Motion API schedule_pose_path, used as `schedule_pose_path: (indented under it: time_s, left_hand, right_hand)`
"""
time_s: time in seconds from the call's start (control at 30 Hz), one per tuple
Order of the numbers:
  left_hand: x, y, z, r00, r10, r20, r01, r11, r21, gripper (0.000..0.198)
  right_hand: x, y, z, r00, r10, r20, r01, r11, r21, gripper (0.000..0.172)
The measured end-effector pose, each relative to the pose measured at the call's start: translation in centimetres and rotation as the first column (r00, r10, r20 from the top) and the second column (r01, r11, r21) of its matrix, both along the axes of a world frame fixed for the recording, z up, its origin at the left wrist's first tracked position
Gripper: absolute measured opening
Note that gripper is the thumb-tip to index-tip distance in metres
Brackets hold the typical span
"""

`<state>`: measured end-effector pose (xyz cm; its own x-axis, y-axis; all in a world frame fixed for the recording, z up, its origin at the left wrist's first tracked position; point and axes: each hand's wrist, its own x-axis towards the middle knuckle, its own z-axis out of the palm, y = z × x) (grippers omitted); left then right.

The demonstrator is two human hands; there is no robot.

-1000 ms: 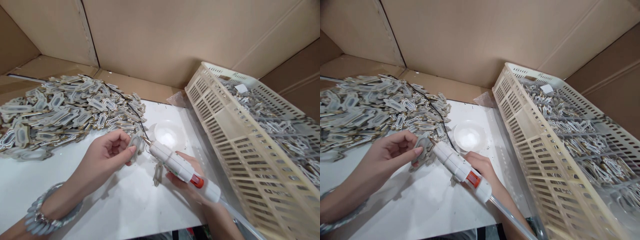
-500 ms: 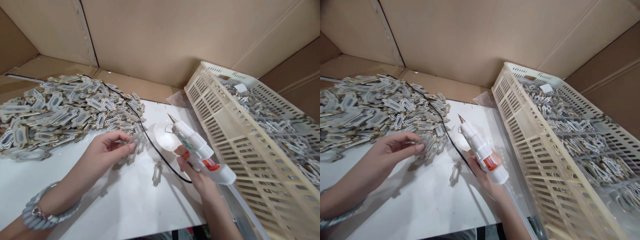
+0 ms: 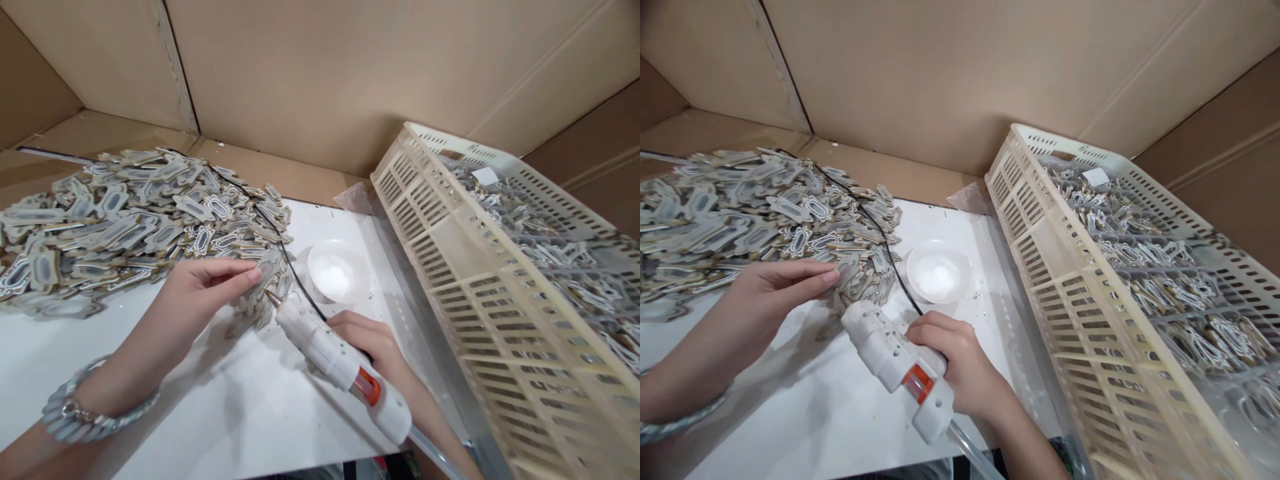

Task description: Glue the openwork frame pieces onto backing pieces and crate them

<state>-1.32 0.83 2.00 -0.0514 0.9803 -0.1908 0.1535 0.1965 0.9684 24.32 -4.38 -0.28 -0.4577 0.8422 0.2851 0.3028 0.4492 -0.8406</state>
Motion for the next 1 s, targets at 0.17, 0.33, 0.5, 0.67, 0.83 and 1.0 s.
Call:
schedule_pose_path:
  time_s: [0.17, 0.33, 0.5, 0.67, 0.83, 1.0]
  left_hand:
    - [0.27, -0.2, 0.11, 1.0, -0.01, -0.016, 0.01, 1.0, 0.004, 0.024]
    - [0.29, -0.23, 0.22, 0.999, -0.048, 0.009, 0.048, 0.997, 0.057, 0.022]
    - [0.13, -0.31, 0.05, 0.994, -0.089, 0.056, 0.089, 0.996, 0.007, 0.021]
    - [0.03, -0.31, 0.02, 0.995, -0.097, 0.035, 0.096, 0.995, 0.005, 0.023]
    - [0.04, -0.25, 0.27, 0.997, -0.072, 0.019, 0.072, 0.997, 0.012, 0.022]
    - [0.07, -0.26, 0.36, 0.999, -0.05, 0.001, 0.05, 0.999, 0.022, 0.02]
  right_hand:
    - [-0.19, -0.06, -0.58, 1.0, -0.009, 0.013, 0.009, 1.0, -0.009, 0.015]
    - [-0.23, -0.11, -0.35, 1.0, -0.007, 0.028, 0.008, 0.999, -0.035, 0.012]
    - [-0.25, -0.04, -0.3, 0.999, 0.004, 0.035, -0.003, 0.999, -0.051, 0.009]
    - [-0.12, -0.03, -0.32, 0.999, -0.003, 0.043, 0.006, 0.998, -0.061, 0.01]
    - [0.05, -0.21, -0.37, 0.998, -0.009, 0.059, 0.013, 0.997, -0.074, 0.008]
    - [0.13, -0.25, -0.39, 0.997, -0.011, 0.072, 0.017, 0.996, -0.084, 0.011]
